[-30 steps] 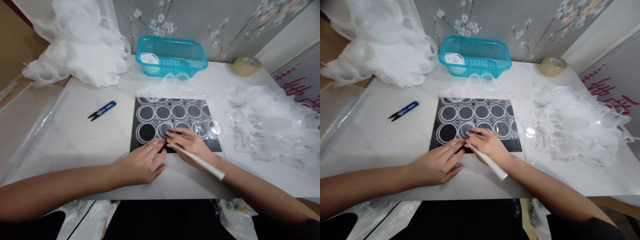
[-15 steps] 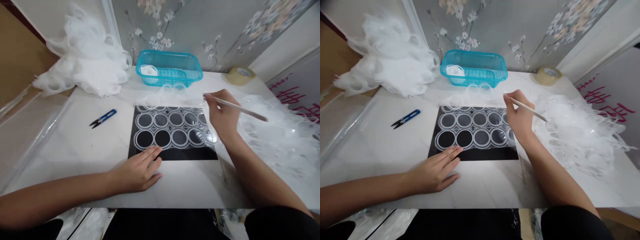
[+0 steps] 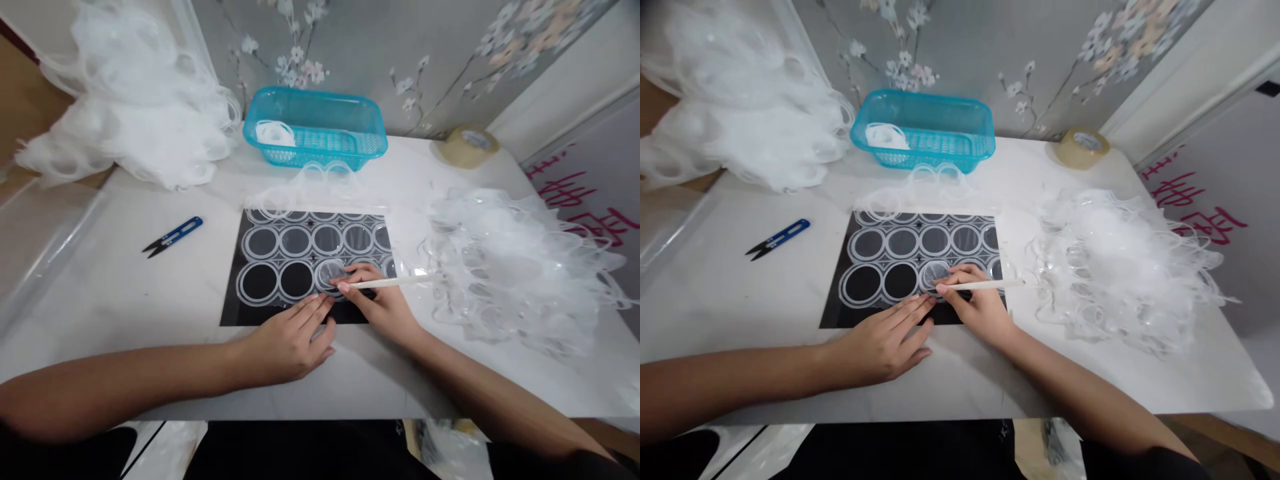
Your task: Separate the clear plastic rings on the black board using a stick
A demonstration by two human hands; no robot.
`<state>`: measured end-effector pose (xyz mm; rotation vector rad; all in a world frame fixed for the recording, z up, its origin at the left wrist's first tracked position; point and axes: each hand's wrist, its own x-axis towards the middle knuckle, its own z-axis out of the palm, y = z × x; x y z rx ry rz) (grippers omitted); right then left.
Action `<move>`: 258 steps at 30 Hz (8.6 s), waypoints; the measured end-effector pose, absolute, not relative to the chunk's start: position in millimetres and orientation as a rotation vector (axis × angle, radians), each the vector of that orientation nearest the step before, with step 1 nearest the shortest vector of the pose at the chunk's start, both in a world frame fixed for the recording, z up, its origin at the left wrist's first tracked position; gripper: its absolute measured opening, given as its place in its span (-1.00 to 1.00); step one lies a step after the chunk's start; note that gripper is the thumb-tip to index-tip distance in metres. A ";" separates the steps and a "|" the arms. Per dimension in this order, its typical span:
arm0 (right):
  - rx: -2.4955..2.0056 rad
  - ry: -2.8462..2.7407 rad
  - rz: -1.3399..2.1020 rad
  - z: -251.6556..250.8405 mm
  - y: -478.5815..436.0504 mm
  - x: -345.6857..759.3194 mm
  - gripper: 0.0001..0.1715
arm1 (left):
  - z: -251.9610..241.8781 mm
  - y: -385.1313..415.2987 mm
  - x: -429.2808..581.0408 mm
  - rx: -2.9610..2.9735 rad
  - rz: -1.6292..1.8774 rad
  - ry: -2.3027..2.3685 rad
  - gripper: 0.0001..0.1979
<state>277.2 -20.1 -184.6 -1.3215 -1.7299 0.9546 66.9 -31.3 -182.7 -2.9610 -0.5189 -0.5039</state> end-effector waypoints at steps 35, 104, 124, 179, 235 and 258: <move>-0.948 -2.470 0.482 -180.9 -22.3 290.6 -0.77 | -188.4 -34.2 70.8 -3.111 -0.639 -0.723 -0.61; -1.418 -1.465 0.739 -196.2 -29.6 356.8 -0.74 | -187.6 -8.6 163.2 -2.952 -0.494 -0.409 -0.52; -1.393 -1.650 0.591 -199.2 -30.8 361.6 -0.83 | -192.7 -6.1 162.9 -3.003 -0.538 -0.405 -0.54; -1.529 -1.302 0.897 -190.0 -32.4 341.8 -0.68 | -181.5 0.2 108.5 -3.129 -0.520 -0.423 -0.65; -1.520 -1.400 0.739 -177.4 -41.5 344.3 -0.78 | -177.3 43.3 133.7 -3.304 -0.556 -0.673 -0.87; -1.317 -1.919 0.652 -188.7 -31.8 333.0 -0.69 | -182.5 45.2 131.6 -3.380 -0.594 -0.792 -0.87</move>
